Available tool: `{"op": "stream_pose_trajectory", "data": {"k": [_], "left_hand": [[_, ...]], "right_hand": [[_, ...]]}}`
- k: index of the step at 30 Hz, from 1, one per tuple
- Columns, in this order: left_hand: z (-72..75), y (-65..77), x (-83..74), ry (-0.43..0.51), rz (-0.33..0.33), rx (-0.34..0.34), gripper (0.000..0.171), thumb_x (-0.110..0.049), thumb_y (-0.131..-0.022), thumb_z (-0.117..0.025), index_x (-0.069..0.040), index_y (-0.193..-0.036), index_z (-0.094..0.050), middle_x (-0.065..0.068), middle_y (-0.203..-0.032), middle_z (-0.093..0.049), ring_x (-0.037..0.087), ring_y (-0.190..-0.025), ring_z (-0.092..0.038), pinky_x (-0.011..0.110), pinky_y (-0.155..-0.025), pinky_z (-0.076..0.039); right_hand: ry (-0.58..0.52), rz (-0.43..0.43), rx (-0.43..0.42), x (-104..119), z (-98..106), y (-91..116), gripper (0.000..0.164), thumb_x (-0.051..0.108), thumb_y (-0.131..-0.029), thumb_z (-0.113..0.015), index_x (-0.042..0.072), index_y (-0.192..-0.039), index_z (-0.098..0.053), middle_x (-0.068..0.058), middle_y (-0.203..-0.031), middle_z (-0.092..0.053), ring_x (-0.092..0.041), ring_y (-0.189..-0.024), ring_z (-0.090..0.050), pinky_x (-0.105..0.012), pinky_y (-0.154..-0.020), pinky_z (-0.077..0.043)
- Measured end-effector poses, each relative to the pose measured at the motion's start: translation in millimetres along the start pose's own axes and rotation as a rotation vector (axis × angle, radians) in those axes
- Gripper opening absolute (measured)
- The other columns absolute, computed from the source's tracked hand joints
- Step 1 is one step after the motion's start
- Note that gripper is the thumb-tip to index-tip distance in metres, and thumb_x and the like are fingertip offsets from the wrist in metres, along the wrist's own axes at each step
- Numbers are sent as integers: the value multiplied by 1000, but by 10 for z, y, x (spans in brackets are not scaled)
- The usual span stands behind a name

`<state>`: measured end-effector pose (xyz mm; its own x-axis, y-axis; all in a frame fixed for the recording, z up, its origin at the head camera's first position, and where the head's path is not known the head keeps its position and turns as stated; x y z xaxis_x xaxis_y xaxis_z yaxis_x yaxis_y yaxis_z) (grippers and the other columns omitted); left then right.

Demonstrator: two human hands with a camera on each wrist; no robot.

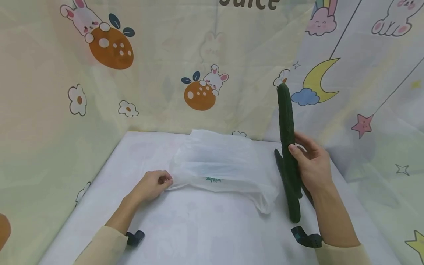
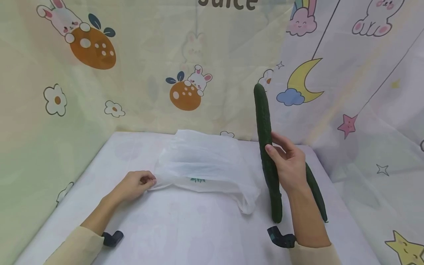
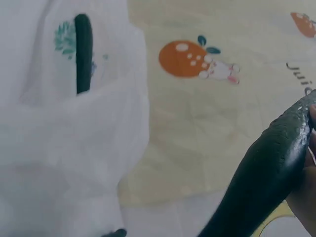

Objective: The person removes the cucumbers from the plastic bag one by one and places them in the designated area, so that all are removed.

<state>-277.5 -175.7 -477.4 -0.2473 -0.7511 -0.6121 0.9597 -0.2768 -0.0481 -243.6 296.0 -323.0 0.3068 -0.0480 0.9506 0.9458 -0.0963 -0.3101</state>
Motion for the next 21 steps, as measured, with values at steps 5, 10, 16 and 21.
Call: {"op": "stream_pose_trajectory", "data": {"k": [5,10,16,21], "left_hand": [[-1,8,3,2,17,-3,9,-26,-98,-69,-18,-99,-75,-7,-84,-64,13,-81,-57,33,-76,-47],[18,4,-17,-2,11,-3,9,-24,-98,-69,-17,-99,-75,-6,-84,-64,14,-81,-56,35,-76,-47],[10,1,-24,-6,-1,-3,10,-25,-99,-69,-17,-99,-74,-7,-84,-64,12,-80,-56,35,-76,-47],[-10,-3,-10,-7,-1,-7,10,-25,-98,-69,-17,-98,-74,-7,-83,-64,12,-80,-56,35,-75,-47]], "right_hand": [[136,-56,-64,-196,216,10,51,23,-97,-72,17,-146,-58,2,-136,-57,-8,-108,-66,-20,-75,-58],[188,-99,-116,-367,395,31,52,23,-95,-75,17,-144,-60,8,-128,-60,-5,-105,-64,-15,-73,-56],[360,-161,-153,-503,527,31,55,32,-95,-74,16,-145,-59,11,-121,-63,-5,-94,-63,-18,-68,-56],[512,-211,-124,-659,539,39,63,47,-95,-71,16,-148,-54,6,-117,-64,-3,-83,-66,-26,-64,-58]]}}
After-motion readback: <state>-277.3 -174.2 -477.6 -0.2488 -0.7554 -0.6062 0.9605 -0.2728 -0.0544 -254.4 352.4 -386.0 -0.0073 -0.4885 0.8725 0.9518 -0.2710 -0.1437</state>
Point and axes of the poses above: each hand's wrist, its own y-axis away from the middle knuckle, its own z-axis out of the back of the hand, x = y × z, the point moved 5 cm from there along -y, towards the middle knuckle
